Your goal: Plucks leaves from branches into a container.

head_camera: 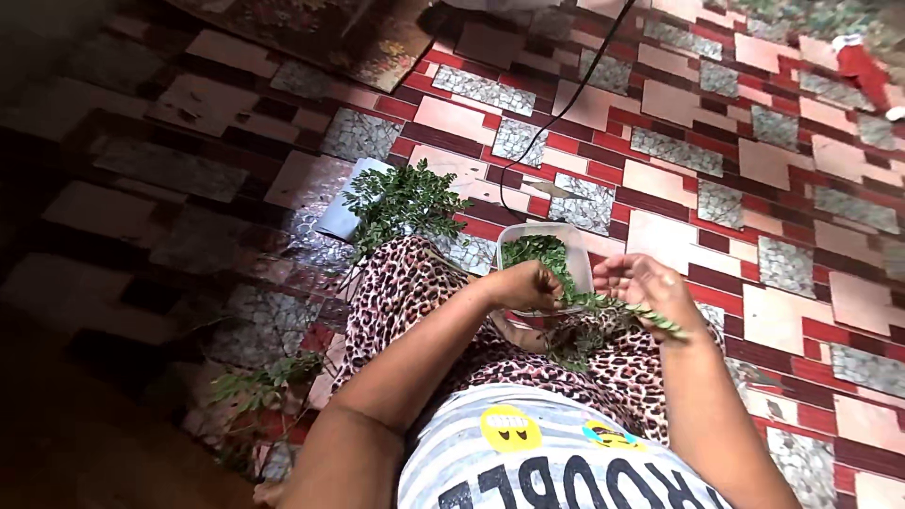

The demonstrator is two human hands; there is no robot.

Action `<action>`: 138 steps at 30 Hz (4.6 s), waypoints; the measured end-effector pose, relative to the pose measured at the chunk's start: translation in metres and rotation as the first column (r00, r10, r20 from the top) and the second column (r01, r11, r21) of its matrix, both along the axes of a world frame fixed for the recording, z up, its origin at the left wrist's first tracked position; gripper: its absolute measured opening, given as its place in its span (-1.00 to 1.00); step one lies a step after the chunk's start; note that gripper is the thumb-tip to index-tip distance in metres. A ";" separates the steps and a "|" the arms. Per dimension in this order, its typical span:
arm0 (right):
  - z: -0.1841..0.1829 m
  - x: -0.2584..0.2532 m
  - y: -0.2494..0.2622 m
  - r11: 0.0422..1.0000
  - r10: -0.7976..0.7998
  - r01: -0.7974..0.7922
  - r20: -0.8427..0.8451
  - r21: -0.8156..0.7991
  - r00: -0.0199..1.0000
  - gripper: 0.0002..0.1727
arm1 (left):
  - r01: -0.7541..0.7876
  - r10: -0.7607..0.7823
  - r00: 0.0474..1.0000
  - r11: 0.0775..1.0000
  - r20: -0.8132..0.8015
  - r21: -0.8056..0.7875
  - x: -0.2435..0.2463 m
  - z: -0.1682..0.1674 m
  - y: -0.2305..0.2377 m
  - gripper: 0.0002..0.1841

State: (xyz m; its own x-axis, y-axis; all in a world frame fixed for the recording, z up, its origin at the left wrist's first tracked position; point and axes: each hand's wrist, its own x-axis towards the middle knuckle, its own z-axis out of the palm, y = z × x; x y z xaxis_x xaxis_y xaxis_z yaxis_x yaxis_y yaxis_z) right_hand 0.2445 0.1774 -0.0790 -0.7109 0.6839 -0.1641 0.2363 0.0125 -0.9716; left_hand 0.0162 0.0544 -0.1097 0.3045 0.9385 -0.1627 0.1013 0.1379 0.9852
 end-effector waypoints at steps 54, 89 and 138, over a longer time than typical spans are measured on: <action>-0.052 -0.072 -0.046 0.983 -0.164 0.151 0.132 0.102 0.978 -0.97 | -0.328 0.355 0.900 0.934 0.253 -0.144 -0.010 -0.057 -0.007 -0.89; -0.037 -0.081 -0.035 0.745 0.136 -0.329 0.351 0.580 0.926 -0.86 | -0.277 0.287 0.932 0.958 0.223 -0.073 -0.008 -0.065 0.001 -0.87; -0.026 -0.080 -0.027 0.822 -0.004 -0.138 0.248 0.552 0.969 -0.73 | -0.333 0.363 0.890 0.931 0.275 -0.152 -0.009 -0.065 -0.001 -0.87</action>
State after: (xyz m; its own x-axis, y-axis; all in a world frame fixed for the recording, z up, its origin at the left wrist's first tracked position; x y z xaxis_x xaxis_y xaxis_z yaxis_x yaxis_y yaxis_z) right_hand 0.1641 0.1505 -0.1045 -0.7490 0.6588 0.0705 0.4279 0.5621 -0.7078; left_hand 0.0073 0.0539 -0.1749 0.0096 0.9769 -0.2136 -0.2625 0.2085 0.9421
